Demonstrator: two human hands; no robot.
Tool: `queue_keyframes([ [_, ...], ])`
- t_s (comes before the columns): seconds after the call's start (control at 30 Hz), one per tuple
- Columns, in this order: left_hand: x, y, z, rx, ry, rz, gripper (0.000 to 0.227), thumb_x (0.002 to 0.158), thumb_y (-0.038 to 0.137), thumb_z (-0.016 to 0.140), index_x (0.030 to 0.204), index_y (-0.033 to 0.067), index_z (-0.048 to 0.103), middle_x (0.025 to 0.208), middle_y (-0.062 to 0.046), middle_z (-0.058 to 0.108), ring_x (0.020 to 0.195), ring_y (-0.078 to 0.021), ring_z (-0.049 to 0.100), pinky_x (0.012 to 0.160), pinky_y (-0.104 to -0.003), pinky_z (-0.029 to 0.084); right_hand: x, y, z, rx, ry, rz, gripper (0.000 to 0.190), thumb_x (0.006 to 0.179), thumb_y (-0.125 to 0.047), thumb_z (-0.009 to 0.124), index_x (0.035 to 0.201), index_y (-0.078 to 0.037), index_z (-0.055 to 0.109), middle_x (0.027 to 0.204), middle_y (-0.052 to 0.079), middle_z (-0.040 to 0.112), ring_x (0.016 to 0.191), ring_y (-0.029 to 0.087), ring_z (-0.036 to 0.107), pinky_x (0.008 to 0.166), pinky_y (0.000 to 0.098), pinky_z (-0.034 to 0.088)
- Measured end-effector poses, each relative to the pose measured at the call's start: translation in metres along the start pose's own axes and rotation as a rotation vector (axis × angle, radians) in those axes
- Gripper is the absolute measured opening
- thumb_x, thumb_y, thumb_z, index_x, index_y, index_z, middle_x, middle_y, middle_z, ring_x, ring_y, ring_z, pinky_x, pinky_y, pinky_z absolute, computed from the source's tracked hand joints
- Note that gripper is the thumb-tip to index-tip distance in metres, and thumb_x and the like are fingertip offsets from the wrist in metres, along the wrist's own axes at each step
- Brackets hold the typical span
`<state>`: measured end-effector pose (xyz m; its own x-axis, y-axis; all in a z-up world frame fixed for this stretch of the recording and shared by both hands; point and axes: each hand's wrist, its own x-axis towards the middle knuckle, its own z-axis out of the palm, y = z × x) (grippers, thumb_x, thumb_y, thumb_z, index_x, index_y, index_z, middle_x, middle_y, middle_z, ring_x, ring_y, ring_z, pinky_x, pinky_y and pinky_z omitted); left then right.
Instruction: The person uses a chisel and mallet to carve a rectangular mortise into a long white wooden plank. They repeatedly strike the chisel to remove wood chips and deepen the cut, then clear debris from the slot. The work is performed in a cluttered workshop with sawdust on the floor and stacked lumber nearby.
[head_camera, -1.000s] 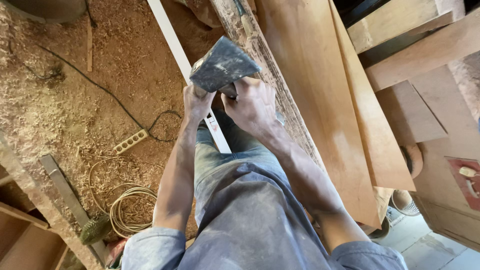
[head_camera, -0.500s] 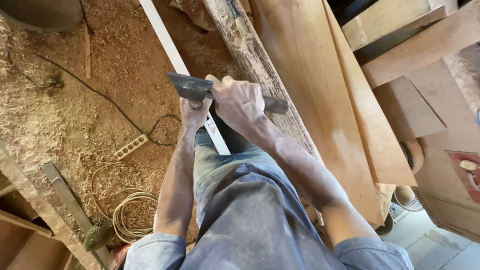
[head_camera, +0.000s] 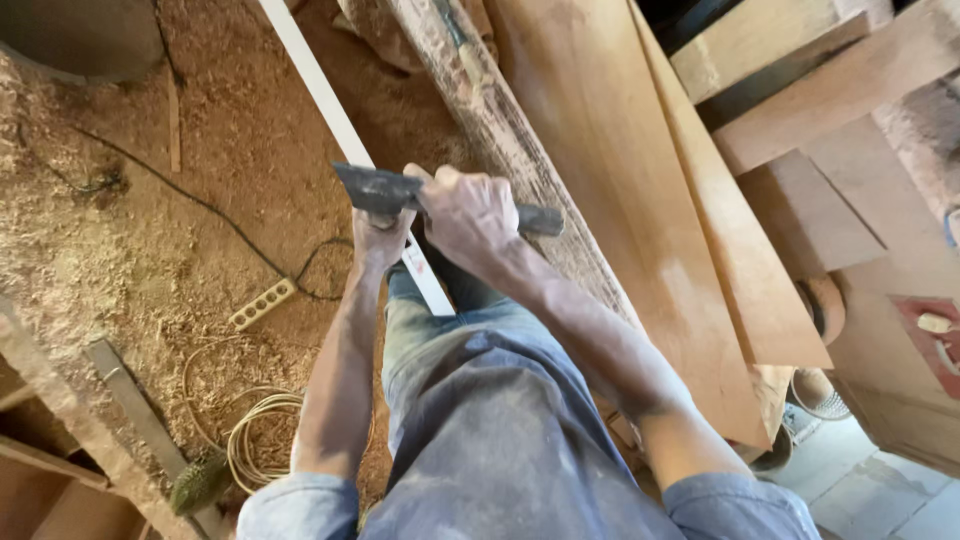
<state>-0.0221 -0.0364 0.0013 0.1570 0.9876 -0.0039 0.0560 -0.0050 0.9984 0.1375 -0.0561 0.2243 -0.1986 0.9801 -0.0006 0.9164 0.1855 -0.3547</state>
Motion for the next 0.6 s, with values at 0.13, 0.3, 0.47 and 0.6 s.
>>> queue_keyframes([
  [0.13, 0.029, -0.002, 0.003, 0.447, -0.016, 0.192, 0.023, 0.087, 0.001, 0.072, 0.110, 0.0032, 0.072, 0.097, -0.003, 0.074, 0.072, -0.0077, 0.067, 0.061, -0.022, 0.056, 0.000, 0.009, 0.000, 0.119, 0.041, 0.064, 0.030, 0.074, -0.008, 0.072, 0.103, -0.012, 0.068, 0.086, 0.012, 0.073, 0.069, 0.031, 0.072, 0.067, 0.0481, 0.058],
  [0.3, 0.074, -0.002, 0.005, -0.157, 0.085, -0.146, 0.014, 0.101, 0.009, 0.070, 0.091, 0.0004, 0.074, 0.082, -0.004, 0.074, 0.064, -0.0073, 0.067, 0.049, -0.023, 0.052, -0.012, 0.013, 0.002, 0.114, 0.116, 0.084, 0.019, 0.078, -0.016, 0.077, 0.095, -0.010, 0.072, 0.081, 0.012, 0.073, 0.072, 0.034, 0.071, 0.069, 0.0488, 0.057],
  [0.47, 0.072, 0.011, 0.012, -0.070, 0.123, -0.290, 0.015, 0.099, 0.009, 0.065, 0.092, 0.0015, 0.075, 0.080, -0.002, 0.073, 0.060, -0.0077, 0.063, 0.046, -0.025, 0.049, -0.014, 0.018, -0.012, 0.137, 0.155, 0.077, 0.016, 0.078, -0.019, 0.077, 0.090, -0.010, 0.075, 0.082, 0.013, 0.073, 0.072, 0.034, 0.071, 0.066, 0.0486, 0.056],
  [0.6, 0.040, 0.012, 0.017, -0.052, 0.100, -0.035, 0.008, 0.096, 0.000, 0.067, 0.095, -0.0032, 0.075, 0.084, 0.000, 0.072, 0.073, -0.0044, 0.063, 0.059, -0.023, 0.051, -0.017, 0.016, -0.016, 0.135, 0.185, 0.077, 0.015, 0.079, -0.021, 0.078, 0.088, -0.010, 0.074, 0.081, 0.013, 0.073, 0.074, 0.036, 0.071, 0.066, 0.0492, 0.055],
])
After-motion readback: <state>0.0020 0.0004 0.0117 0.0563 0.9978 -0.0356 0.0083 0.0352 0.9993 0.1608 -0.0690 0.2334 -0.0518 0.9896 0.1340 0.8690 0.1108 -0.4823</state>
